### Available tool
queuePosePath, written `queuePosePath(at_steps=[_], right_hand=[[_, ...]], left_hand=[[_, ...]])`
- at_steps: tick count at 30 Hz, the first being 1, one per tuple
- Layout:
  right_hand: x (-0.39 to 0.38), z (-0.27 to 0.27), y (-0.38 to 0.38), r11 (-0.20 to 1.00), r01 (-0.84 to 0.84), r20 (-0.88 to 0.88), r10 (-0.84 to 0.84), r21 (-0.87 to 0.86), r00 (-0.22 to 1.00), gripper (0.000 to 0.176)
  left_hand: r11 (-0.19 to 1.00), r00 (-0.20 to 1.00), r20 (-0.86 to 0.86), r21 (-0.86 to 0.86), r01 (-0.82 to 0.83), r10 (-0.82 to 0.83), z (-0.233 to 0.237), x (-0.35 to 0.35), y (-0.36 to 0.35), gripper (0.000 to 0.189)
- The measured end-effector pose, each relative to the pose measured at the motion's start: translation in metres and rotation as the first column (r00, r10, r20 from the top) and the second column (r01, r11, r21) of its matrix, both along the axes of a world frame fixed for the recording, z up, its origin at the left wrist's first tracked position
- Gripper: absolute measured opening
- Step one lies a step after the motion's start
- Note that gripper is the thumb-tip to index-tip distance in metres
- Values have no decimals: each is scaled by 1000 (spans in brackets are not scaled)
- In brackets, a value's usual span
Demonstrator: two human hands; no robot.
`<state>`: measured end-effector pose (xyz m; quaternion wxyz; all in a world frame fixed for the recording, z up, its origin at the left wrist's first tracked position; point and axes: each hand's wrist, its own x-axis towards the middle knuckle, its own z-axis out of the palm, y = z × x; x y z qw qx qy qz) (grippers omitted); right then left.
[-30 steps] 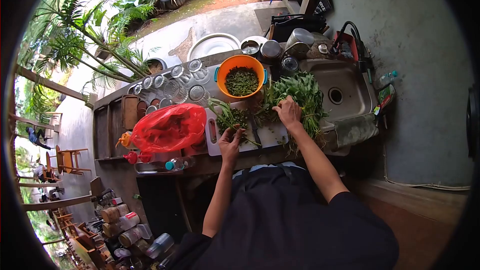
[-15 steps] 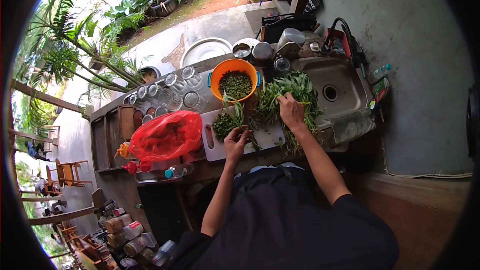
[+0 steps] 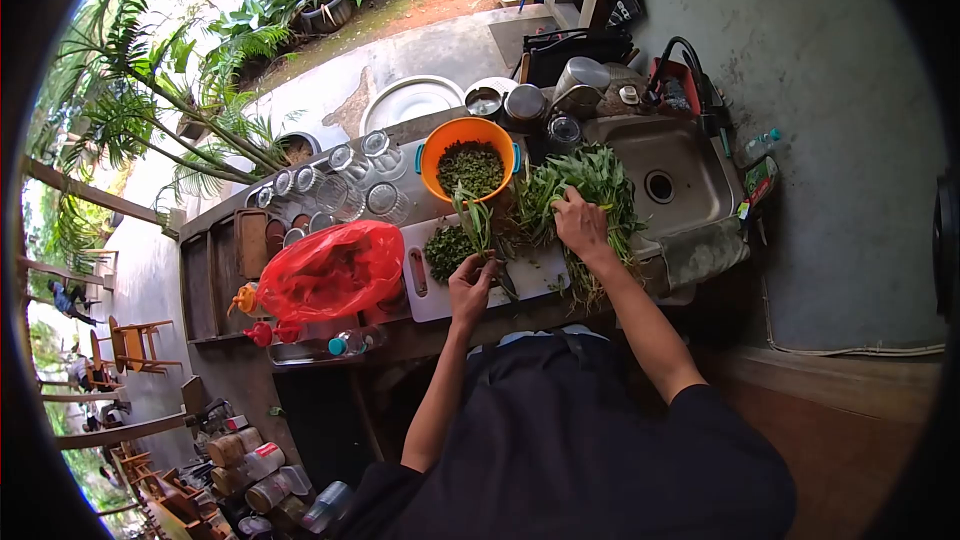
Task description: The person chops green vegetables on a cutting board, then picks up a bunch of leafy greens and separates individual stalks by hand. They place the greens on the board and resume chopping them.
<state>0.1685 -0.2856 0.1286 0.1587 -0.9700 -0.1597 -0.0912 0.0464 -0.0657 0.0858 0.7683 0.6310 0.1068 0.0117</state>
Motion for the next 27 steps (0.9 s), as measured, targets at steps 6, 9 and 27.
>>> queuePosePath(at_steps=[6, 9, 27], right_hand=[[0, -3, -1, 998, 35, -21, -34, 59, 999, 13], [1, 7, -1, 992, 33, -10, -32, 120, 999, 16], [-51, 64, 29, 712, 74, -316, 214, 699, 924, 28]], left_hand=[[1000, 1000, -16, -2, 2, -2, 0, 1, 2, 24], [1000, 1000, -3, -8, 11, -11, -5, -1, 1, 23], [983, 986, -130, -166, 83, -106, 56, 19, -21, 31]])
